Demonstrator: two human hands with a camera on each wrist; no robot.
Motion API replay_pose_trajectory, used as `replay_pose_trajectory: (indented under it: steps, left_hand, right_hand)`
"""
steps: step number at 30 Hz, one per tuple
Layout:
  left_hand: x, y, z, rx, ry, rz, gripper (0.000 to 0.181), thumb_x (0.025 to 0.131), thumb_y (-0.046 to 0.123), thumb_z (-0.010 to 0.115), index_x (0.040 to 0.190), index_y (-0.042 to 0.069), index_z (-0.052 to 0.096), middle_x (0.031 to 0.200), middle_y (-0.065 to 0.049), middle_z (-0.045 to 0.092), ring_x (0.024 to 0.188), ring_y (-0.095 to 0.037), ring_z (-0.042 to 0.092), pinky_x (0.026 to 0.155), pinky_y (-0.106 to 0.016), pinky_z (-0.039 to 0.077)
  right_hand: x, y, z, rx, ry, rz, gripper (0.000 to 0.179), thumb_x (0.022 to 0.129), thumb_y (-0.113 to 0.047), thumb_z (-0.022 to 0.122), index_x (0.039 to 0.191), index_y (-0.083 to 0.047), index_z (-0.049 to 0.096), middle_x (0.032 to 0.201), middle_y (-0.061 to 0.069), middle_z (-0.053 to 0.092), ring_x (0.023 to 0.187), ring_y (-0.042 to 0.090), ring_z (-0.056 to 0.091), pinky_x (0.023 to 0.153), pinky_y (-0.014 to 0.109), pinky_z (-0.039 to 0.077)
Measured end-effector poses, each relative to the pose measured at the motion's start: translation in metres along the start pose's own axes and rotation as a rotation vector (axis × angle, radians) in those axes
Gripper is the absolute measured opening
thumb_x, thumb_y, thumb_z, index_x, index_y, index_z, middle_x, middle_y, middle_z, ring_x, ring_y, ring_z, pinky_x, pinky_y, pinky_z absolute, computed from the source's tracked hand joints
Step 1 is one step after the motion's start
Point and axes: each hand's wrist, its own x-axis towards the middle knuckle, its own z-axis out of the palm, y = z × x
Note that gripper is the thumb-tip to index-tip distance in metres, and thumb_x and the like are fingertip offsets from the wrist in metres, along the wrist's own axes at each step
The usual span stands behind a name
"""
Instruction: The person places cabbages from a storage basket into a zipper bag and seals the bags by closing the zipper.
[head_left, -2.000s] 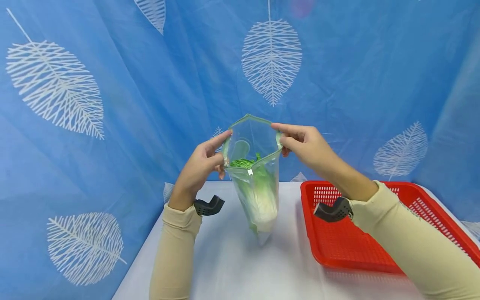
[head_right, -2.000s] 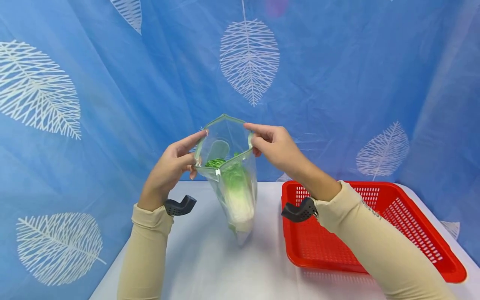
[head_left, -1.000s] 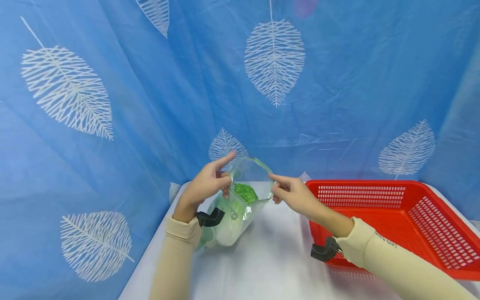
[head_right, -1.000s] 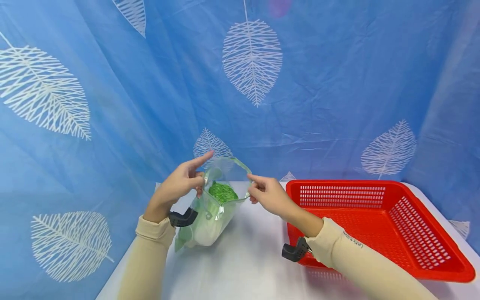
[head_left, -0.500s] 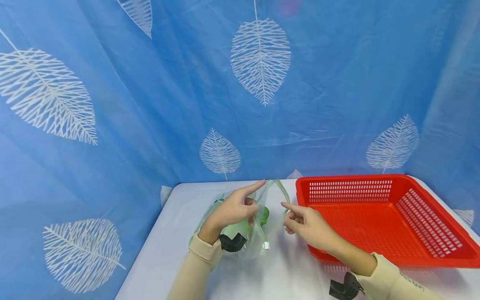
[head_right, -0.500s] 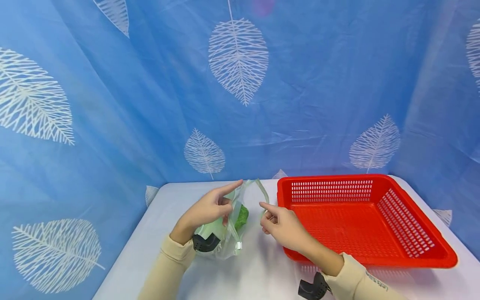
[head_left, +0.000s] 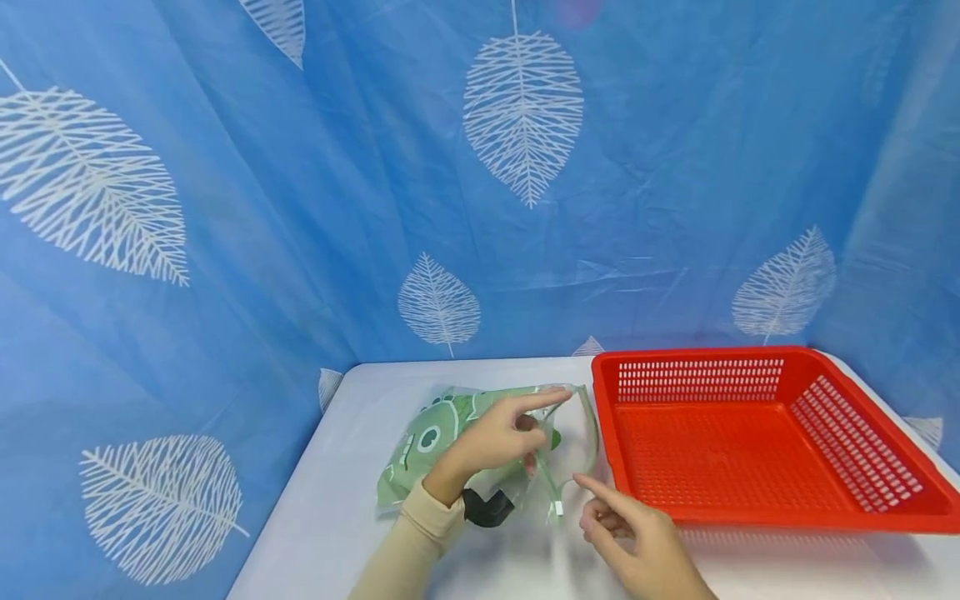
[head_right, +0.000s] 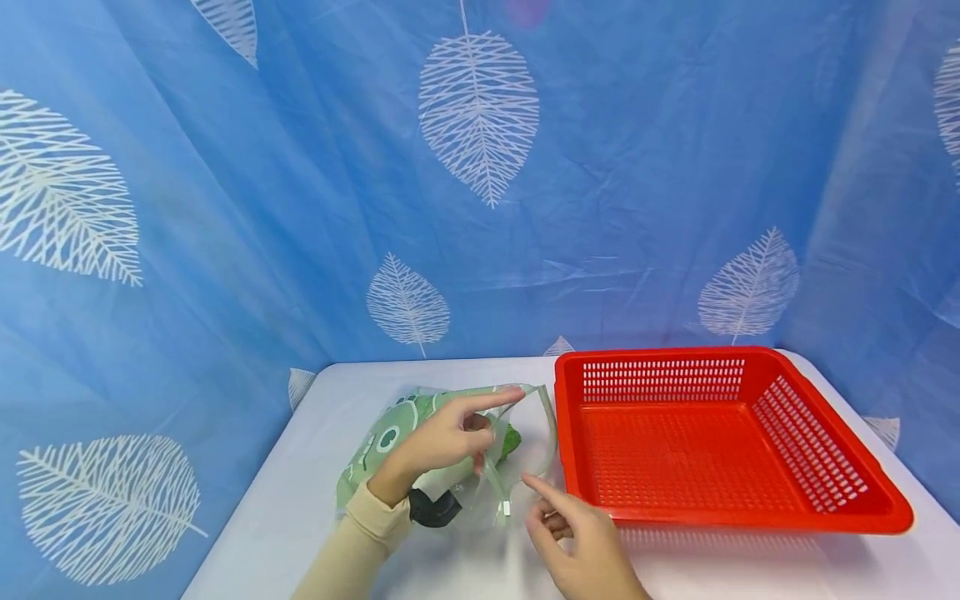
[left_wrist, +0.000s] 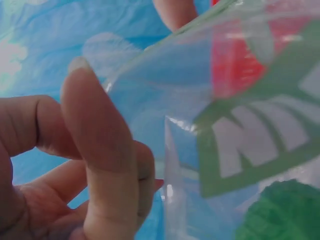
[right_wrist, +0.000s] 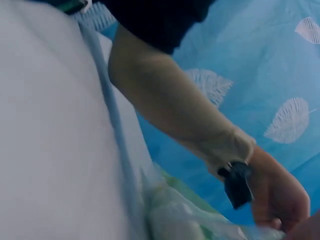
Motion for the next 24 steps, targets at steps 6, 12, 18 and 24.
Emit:
replay_pose_trajectory:
  steps: [6,12,18,24]
  left_hand:
    - [-0.003,-0.018,0.019,-0.062,0.002,-0.006,0.063,0.093,-0.004,0.056,0.150,0.023,0.053,0.143,0.003,0.058,0.063,-0.017,0.065,0.063,-0.045,0.061]
    - [-0.017,-0.036,0.034,-0.143,0.047,0.017,0.051,0.099,0.009,0.063,0.149,0.014,0.055,0.124,-0.021,0.067,0.084,-0.013,0.071,0.075,-0.035,0.061]
    - [-0.060,-0.043,0.051,-0.160,0.228,0.055,0.040,0.101,0.009,0.062,0.140,0.002,0.062,0.098,-0.018,0.065,0.077,-0.008,0.065,0.070,-0.033,0.061]
    - [-0.107,-0.047,0.079,-0.254,0.388,0.000,0.035,0.100,0.007,0.062,0.134,0.000,0.066,0.050,-0.020,0.036,0.042,0.001,0.039,0.045,-0.023,0.048]
  right_hand:
    - [-0.024,0.011,0.029,0.050,0.093,0.183,0.048,0.093,-0.008,0.072,0.141,-0.010,0.063,0.094,-0.006,0.068,0.080,0.010,0.070,0.071,0.027,0.059]
    - [-0.032,0.022,0.047,0.107,0.208,0.232,0.049,0.089,-0.003,0.076,0.136,-0.008,0.065,0.089,-0.009,0.072,0.075,0.010,0.070,0.068,0.028,0.059]
    - [-0.035,0.027,0.052,0.120,0.259,0.142,0.046,0.086,0.005,0.076,0.128,-0.007,0.064,0.085,-0.008,0.074,0.072,0.011,0.072,0.066,0.030,0.060]
    - [-0.032,0.026,0.049,0.100,0.253,0.107,0.035,0.086,0.005,0.075,0.115,-0.014,0.075,0.087,-0.012,0.073,0.074,0.010,0.071,0.068,0.030,0.060]
